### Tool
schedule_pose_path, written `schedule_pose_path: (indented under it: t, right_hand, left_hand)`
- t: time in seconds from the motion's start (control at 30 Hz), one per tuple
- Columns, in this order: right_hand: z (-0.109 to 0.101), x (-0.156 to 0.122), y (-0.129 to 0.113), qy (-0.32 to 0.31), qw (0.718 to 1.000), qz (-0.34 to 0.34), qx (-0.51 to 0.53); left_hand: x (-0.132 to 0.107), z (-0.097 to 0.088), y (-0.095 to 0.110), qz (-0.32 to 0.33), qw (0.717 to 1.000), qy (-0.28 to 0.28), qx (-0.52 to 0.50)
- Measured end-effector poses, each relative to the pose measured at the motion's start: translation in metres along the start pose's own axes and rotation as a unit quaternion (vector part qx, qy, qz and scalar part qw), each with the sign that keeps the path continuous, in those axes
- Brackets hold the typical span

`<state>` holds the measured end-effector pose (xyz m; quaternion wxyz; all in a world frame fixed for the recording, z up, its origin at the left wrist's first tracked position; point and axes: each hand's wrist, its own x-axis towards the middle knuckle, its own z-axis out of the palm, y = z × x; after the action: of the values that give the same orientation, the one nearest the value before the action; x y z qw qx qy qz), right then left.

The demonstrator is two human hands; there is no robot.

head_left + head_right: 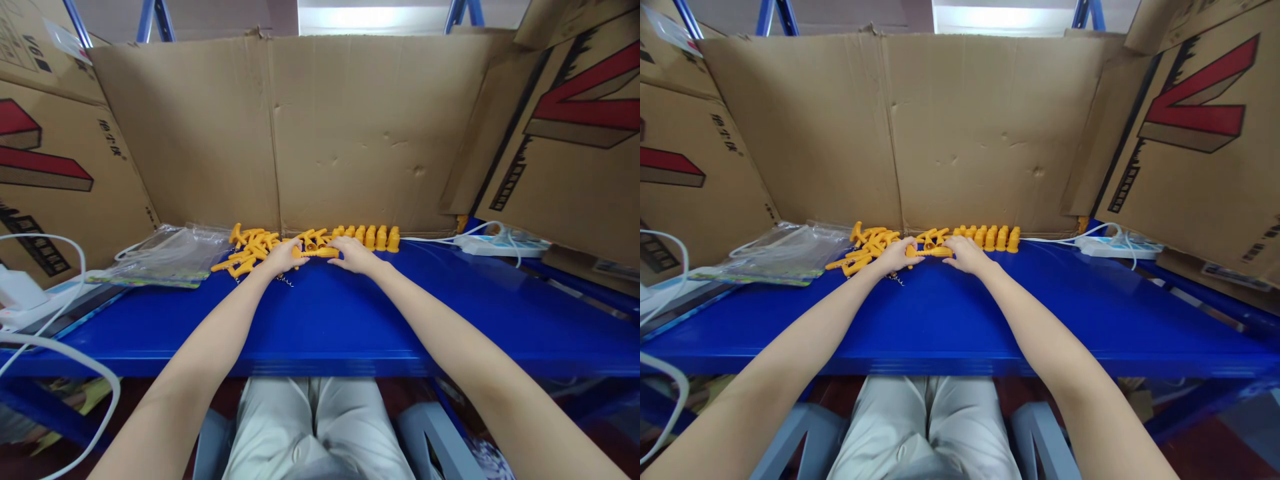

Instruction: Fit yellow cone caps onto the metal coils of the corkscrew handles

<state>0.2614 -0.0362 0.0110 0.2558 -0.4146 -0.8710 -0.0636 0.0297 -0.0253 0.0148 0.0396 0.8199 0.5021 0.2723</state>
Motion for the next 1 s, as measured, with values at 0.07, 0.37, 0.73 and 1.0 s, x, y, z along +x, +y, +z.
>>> schedule_pose_path:
  t: [0.07, 0.37, 0.73, 1.0]
  right_hand:
    - [-0.002, 0.000, -0.005, -0.019, 0.999, 0.001, -0.030]
    - [-0.017, -0.001, -0.008, -0.047, 0.997, -0.006, 0.060]
    - [-0.031, -0.001, 0.000, -0.108, 0.972, 0.074, 0.194]
    - [-0.033, -0.002, 0.002, -0.135, 0.933, 0.119, 0.311]
  left_hand:
    - [0.000, 0.000, 0.001, 0.001, 1.000, -0.004, -0.008]
    - [-0.002, -0.002, 0.009, 0.005, 1.000, -0.012, -0.009]
    - [-0.003, -0.004, 0.018, 0.030, 0.999, -0.010, 0.034]
    - [-0.005, -0.006, 0.024, 0.043, 0.996, -0.017, 0.078]
